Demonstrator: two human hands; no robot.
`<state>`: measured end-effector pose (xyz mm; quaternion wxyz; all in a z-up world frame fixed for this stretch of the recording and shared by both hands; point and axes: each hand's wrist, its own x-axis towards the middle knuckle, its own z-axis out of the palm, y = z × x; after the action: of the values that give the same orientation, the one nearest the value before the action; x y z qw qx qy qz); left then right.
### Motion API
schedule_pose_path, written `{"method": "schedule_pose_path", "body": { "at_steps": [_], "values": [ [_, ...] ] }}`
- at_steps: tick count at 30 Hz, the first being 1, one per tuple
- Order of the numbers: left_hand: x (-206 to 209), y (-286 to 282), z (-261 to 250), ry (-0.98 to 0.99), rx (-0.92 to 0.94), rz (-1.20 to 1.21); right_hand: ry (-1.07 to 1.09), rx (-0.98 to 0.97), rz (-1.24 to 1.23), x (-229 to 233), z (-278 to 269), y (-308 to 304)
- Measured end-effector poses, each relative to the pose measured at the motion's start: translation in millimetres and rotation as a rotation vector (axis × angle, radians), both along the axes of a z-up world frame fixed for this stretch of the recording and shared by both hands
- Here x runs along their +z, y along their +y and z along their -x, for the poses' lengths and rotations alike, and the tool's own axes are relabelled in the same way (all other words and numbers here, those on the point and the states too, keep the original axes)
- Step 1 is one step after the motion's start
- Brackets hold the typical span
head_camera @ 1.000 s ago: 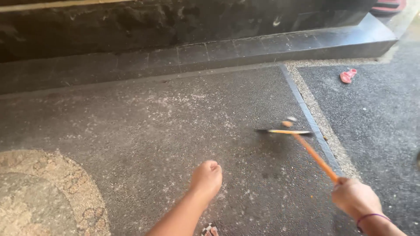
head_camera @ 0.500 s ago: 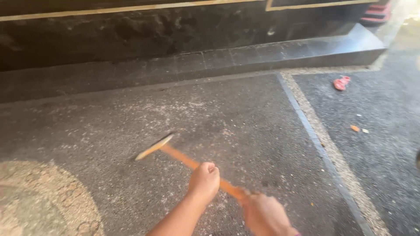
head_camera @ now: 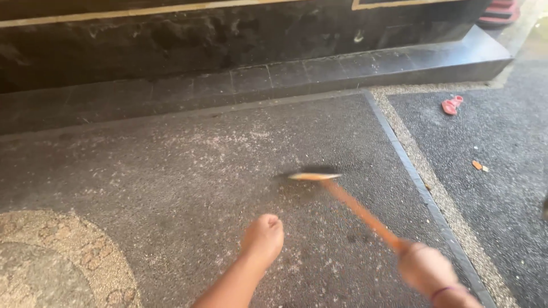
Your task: Sweeping debris and small litter on a paved outdoor driveway area using a broom.
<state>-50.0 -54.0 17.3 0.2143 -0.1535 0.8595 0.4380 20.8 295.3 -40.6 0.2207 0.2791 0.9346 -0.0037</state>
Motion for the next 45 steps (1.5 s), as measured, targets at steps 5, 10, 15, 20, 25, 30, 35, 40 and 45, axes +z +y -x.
{"method": "schedule_pose_path", "body": {
  "at_steps": [5, 10, 15, 20, 25, 30, 35, 40, 45],
  "values": [
    [-29, 6, 11, 0.018, 0.034, -0.128, 0.061, -0.190, 0.011, 59, 21, 19],
    [-53, 16, 26, 0.086, 0.037, -0.085, 0.220, -0.070, 0.074, 87, 16, -22],
    [-43, 27, 50, 0.167, 0.050, 0.005, 0.047, 0.161, 0.245, 138, 54, -131],
    [-41, 28, 73, 0.172, 0.086, -0.050, 0.150, 0.594, 0.318, 104, 75, -162],
    [-32, 31, 95, 0.154, 0.079, -0.007, -0.032, 0.589, 0.294, 88, 93, -147],
    [-38, 42, 110, 0.129, 0.066, -0.041, -0.155, 0.054, 0.153, 72, 94, -45],
    [-32, 62, 125, 0.103, 0.026, -0.034, -0.026, -0.124, 0.033, 8, 72, 98],
    [-34, 77, 136, 0.094, -0.020, -0.046, 0.138, -0.289, -0.024, 61, 73, 76],
    [-42, 89, 150, 0.040, -0.045, 0.002, 0.199, -0.142, 0.241, 82, 81, 2]
  ]
}}
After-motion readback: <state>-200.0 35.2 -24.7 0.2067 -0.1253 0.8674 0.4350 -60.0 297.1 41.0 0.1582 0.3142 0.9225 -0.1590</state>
